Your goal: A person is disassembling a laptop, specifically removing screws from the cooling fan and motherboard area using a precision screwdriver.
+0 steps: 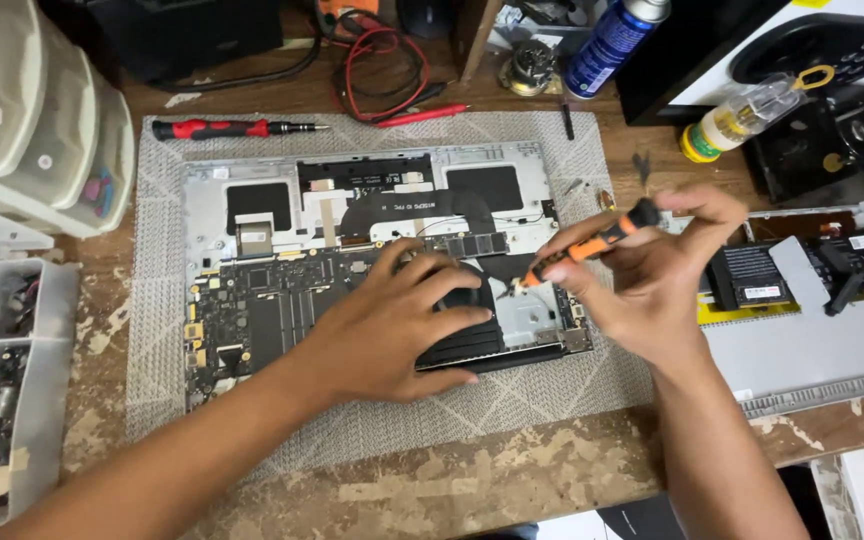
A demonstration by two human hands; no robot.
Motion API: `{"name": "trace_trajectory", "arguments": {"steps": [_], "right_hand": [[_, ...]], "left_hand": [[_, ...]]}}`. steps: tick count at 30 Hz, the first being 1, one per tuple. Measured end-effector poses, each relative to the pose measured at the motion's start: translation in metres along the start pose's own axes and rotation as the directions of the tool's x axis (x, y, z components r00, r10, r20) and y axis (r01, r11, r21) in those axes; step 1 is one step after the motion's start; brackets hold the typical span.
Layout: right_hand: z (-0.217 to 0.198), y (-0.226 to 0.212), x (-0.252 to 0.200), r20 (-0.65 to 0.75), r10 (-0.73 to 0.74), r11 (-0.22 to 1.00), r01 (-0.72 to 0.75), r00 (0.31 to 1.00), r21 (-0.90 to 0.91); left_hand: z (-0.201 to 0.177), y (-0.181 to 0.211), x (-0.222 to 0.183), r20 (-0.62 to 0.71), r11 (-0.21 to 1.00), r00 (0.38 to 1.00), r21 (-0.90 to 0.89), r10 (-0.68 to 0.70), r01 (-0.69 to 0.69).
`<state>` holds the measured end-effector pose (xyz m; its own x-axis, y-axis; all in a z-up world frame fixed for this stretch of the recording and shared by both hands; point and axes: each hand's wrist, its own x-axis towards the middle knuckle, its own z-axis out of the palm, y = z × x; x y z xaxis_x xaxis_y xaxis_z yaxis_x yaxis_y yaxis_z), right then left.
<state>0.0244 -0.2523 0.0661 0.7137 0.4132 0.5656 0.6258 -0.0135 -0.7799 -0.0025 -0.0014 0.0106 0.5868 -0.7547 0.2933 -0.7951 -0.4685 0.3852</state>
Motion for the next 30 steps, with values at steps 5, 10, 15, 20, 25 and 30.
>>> {"name": "trace_trajectory", "arguments": {"steps": [5,10,15,20,25,30], "right_hand": [[-0.008,0.024,-0.021,0.094,-0.111,0.987,0.121,0.989,-0.105],[-0.007,0.037,-0.027,0.162,-0.211,0.962,0.234,0.964,-0.139],[-0.008,0.034,-0.028,0.201,-0.222,0.913,0.276,0.954,-0.301],[-0.01,0.038,-0.035,0.2,-0.209,0.893,0.27,0.957,-0.361],[-0.011,0.043,-0.041,0.204,-0.21,0.871,0.277,0.956,-0.405],[-0.006,0.033,-0.03,0.361,-0.224,0.964,0.261,0.905,-0.056]], "left_hand": [[-0.003,0.003,0.002,0.028,1.0,1.0,0.004,-0.009,0.009],[-0.004,0.006,0.006,0.028,1.0,0.999,0.005,-0.016,0.016],[-0.003,0.006,0.009,0.078,1.0,0.997,-0.013,-0.017,0.018],[-0.006,0.008,0.009,0.076,0.999,0.997,-0.019,-0.025,0.026],[-0.005,0.008,0.01,0.082,0.999,0.996,-0.022,-0.036,0.038],[-0.005,0.008,0.009,0.05,0.999,0.998,-0.03,-0.029,0.03]]}}
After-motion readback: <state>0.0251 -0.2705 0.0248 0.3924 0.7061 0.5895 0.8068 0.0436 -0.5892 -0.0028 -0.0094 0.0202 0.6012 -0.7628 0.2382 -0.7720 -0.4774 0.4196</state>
